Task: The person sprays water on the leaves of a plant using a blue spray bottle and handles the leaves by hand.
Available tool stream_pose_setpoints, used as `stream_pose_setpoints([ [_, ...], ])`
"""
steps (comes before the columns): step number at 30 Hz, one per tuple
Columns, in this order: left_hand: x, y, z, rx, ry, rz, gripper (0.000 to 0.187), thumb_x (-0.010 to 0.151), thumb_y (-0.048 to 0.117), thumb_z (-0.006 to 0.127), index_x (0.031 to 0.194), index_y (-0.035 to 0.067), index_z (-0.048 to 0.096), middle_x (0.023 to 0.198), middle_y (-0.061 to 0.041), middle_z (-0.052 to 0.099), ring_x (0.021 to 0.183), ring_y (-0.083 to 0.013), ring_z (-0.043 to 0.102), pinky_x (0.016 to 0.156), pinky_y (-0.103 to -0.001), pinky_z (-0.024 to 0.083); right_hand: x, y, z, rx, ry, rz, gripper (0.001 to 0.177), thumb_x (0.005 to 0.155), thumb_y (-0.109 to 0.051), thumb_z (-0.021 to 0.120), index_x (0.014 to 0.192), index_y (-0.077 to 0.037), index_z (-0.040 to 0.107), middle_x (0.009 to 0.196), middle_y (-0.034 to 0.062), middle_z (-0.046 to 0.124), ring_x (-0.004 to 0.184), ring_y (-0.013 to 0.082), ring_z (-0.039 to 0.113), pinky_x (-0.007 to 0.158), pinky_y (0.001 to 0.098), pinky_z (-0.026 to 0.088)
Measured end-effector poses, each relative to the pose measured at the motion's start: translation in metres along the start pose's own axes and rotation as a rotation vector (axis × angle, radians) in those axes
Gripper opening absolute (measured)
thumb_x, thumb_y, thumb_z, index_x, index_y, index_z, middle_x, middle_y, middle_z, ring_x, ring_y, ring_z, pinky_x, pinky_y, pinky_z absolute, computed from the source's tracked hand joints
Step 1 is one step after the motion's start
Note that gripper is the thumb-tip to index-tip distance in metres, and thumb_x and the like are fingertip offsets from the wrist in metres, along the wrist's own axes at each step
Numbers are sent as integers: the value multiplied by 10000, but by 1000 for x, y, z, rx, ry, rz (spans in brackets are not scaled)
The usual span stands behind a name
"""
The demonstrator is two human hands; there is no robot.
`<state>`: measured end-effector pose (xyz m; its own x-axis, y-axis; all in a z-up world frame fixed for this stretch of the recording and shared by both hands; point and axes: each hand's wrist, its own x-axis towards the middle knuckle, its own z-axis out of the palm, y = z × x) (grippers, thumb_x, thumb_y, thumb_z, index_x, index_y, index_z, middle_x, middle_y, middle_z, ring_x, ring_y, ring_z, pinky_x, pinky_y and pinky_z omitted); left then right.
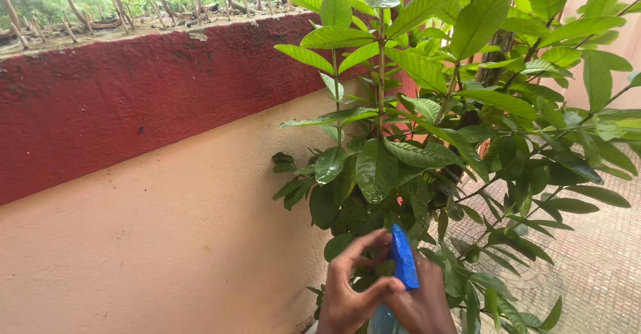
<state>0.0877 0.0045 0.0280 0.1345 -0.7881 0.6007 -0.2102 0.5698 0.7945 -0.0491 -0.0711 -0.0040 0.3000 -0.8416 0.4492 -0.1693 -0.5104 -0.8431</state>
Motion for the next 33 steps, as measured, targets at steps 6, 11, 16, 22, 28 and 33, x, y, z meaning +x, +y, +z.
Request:
stream_pose_setpoints([
  [6, 19, 1, -3, 84, 316, -142, 342, 908, 331, 704, 1057, 29, 762, 1015, -85, 808, 951, -159, 756, 793, -304, 576, 7, -38, -11, 126, -69, 204, 433, 660, -60, 709, 1093, -50, 701, 647, 145, 733, 510, 184, 726, 531, 335, 578],
  [11, 40, 21, -7, 240, 412, -200, 279, 882, 316, 709, 978, 61, 772, 869, -44, 817, 833, -121, 775, 688, -300, 566, 22, -46, -17, 199, 41, 227, 353, 677, -16, 694, 1028, -20, 727, 649, 132, 744, 519, 211, 734, 532, 339, 579],
  [16, 46, 29, -10, 209, 402, -288, 286, 872, 314, 703, 1009, 72, 772, 846, -63, 808, 739, -162, 734, 648, -309, 550, 28, -52, -27, 238, 147, 212, 364, 678, 6, 692, 1040, 2, 728, 714, 126, 743, 533, 216, 732, 534, 349, 585],
  [22, 54, 26, -11, 202, 357, -202, 302, 879, 317, 706, 1001, 47, 762, 866, -62, 798, 787, -128, 748, 640, -306, 549, 27, -56, -31, 82, 185, 241, 351, 717, -11, 694, 1064, -38, 736, 618, 160, 741, 544, 204, 731, 569, 332, 569],
  [28, 58, 29, -9, 214, 337, -245, 325, 876, 339, 706, 1027, 55, 755, 829, -71, 791, 702, -146, 708, 625, -309, 544, 24, -64, -33, 164, 172, 242, 321, 705, 2, 689, 1020, -10, 744, 627, 121, 728, 537, 212, 729, 545, 346, 571],
  [33, 57, 35, -13, 230, 347, -243, 321, 881, 351, 703, 1025, 70, 762, 820, -72, 786, 686, -121, 685, 616, -304, 542, 27, -75, -27, 28, 132, 241, 343, 726, -8, 683, 1062, -55, 730, 608, 155, 732, 541, 202, 720, 564, 329, 556],
])
